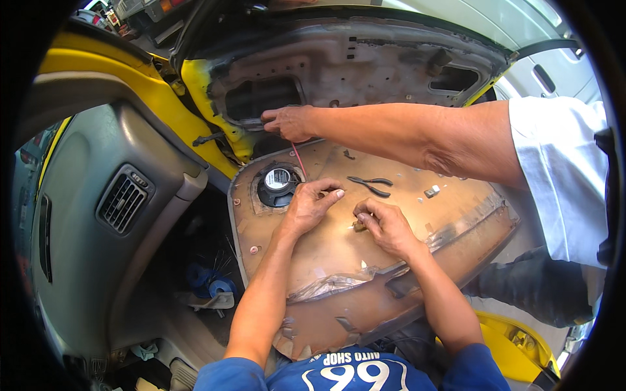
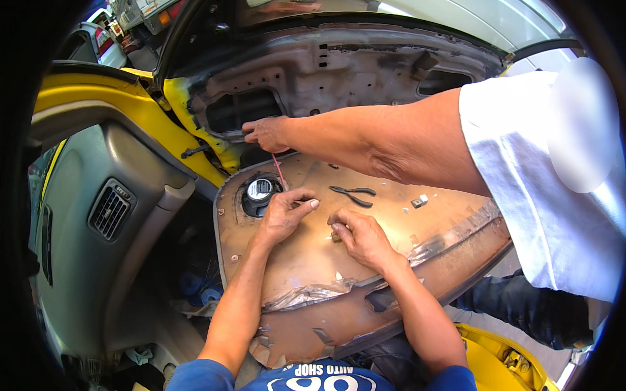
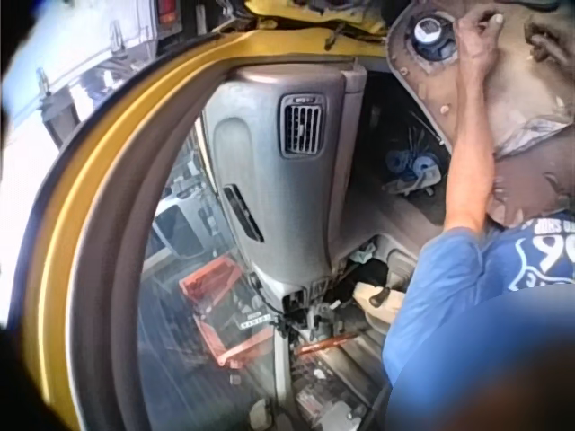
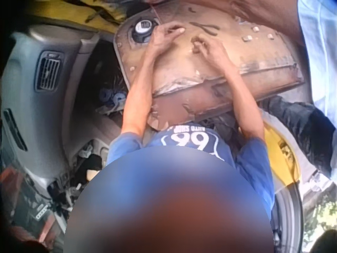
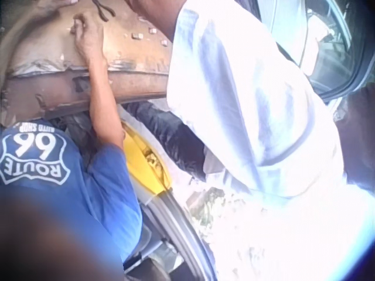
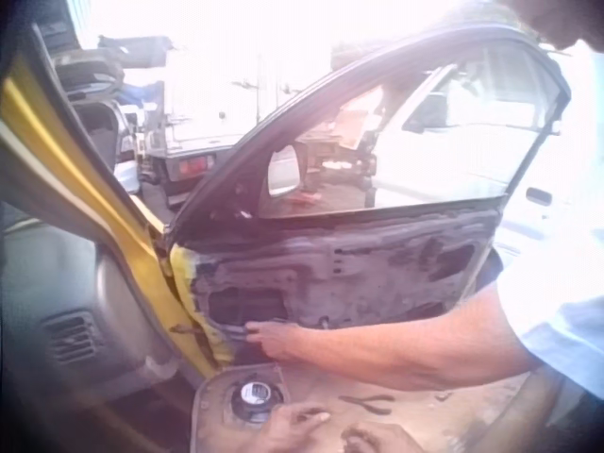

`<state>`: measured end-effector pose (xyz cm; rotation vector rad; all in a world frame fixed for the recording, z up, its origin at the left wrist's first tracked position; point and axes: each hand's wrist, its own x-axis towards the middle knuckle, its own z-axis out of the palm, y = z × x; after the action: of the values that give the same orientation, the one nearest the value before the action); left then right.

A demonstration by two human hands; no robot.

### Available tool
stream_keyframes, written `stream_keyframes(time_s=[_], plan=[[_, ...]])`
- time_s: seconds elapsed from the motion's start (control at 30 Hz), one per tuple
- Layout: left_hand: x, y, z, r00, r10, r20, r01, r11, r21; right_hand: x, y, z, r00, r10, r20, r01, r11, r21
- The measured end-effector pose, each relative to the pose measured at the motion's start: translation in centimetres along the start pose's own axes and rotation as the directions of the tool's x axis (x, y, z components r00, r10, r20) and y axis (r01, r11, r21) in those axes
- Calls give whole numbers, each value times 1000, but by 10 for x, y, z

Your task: The person installs a car audio speaker by connecting wires to a terminal, securing the connection with a crimp connector, and tucking the wiring into the door panel. A second person assists by handing over connectors and tools.

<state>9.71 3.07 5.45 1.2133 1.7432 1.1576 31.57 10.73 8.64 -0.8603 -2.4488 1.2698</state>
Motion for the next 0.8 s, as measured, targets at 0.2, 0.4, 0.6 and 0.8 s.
stream_keyframes(time_s=[0.2, 0.4, 0.6, 0.8], plan=[[2, -4, -1, 999, 38, 15, -38, 999, 13, 26, 1, -6, 990, 81, -117, -67, 990, 122], [2, -5, -1, 999, 22, 46, -23, 1000, 21, 41, 3, -3, 987, 121, -101, -116, 992, 54], [4, -8, 0, 998, 52, 43, -53, 998, 23, 42, 11, 4, 986, 14, -164, -11, 1000, 18], [5, -11, 0, 995, 92, 35, -93, 995, 21, 43, 15, 8, 977, -44, -207, 40, 999, -23]])
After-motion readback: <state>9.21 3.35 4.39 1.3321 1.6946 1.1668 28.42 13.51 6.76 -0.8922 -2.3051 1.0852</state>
